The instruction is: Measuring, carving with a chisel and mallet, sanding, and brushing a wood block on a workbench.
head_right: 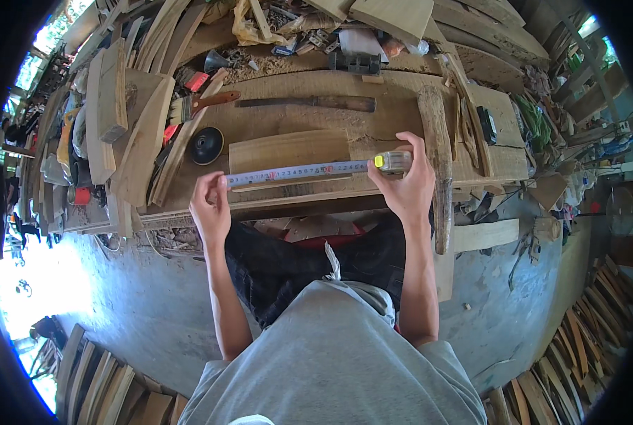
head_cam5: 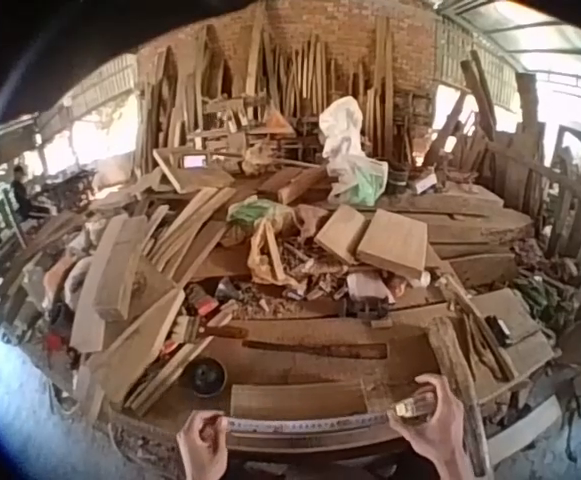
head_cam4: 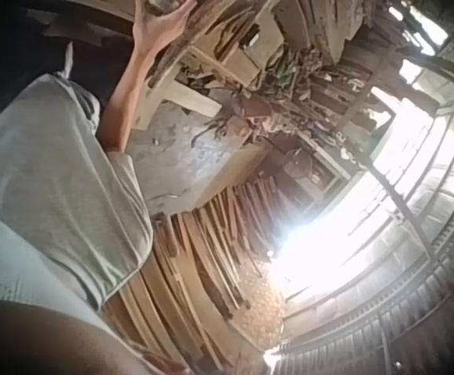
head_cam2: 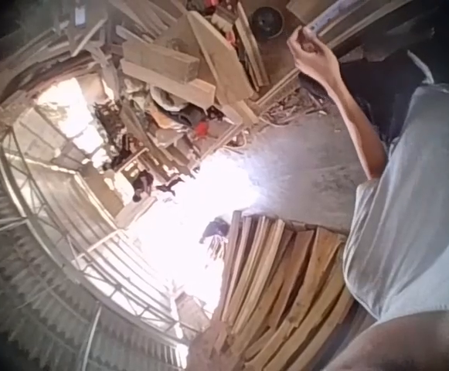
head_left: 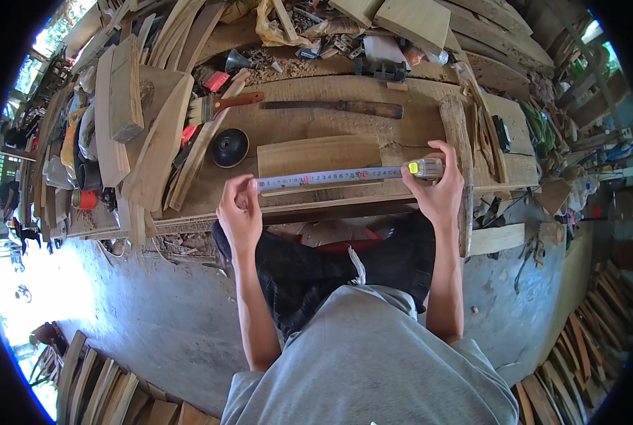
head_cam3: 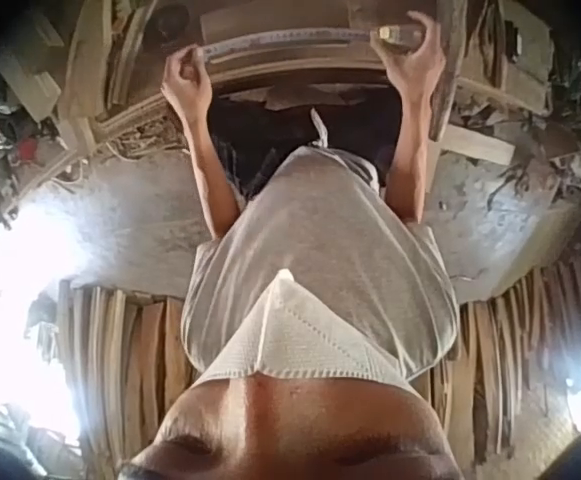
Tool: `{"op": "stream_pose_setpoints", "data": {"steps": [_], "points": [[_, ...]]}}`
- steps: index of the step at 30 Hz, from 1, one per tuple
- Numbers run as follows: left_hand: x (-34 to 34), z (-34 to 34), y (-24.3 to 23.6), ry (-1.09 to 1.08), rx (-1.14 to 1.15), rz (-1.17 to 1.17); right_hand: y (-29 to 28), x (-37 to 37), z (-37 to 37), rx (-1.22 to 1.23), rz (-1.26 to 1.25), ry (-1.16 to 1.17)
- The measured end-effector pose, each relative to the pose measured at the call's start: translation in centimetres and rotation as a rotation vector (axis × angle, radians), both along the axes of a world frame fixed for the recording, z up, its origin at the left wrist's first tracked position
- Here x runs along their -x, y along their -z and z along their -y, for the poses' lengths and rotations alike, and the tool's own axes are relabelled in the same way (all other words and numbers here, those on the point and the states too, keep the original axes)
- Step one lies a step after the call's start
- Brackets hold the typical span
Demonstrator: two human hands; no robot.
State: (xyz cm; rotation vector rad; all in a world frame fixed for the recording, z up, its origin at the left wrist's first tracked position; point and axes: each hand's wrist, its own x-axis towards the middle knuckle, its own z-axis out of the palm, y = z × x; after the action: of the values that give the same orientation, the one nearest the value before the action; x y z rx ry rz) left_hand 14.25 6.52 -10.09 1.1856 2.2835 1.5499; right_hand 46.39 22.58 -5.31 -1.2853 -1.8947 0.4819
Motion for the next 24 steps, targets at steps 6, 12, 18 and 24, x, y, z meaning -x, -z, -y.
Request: {"op": "stream_pose_setpoints", "data": {"steps": [6, 12, 18, 24], "points": [[0.2, 1.0, 1.7, -0.01, 0.032, -0.026, 1.9, 0.0, -0.2, 0.043, 0.038, -0.024], [0.2, 1.0, 1.9, -0.007, 0.011, 0.037, 2.5, -1.0, -0.3, 0.051, 0.052, 0.017], [0.6, 0.2, 1.0, -0.014, 0.024, 0.032, 1.7, -0.9, -1.1, 0.059, 0.048, 0.04], [3.2, -3.1, -0.4, -0.05, 0.042, -0.091, 0.5, 1.0, -4.7, 0.025, 0.013, 0.014]]}}
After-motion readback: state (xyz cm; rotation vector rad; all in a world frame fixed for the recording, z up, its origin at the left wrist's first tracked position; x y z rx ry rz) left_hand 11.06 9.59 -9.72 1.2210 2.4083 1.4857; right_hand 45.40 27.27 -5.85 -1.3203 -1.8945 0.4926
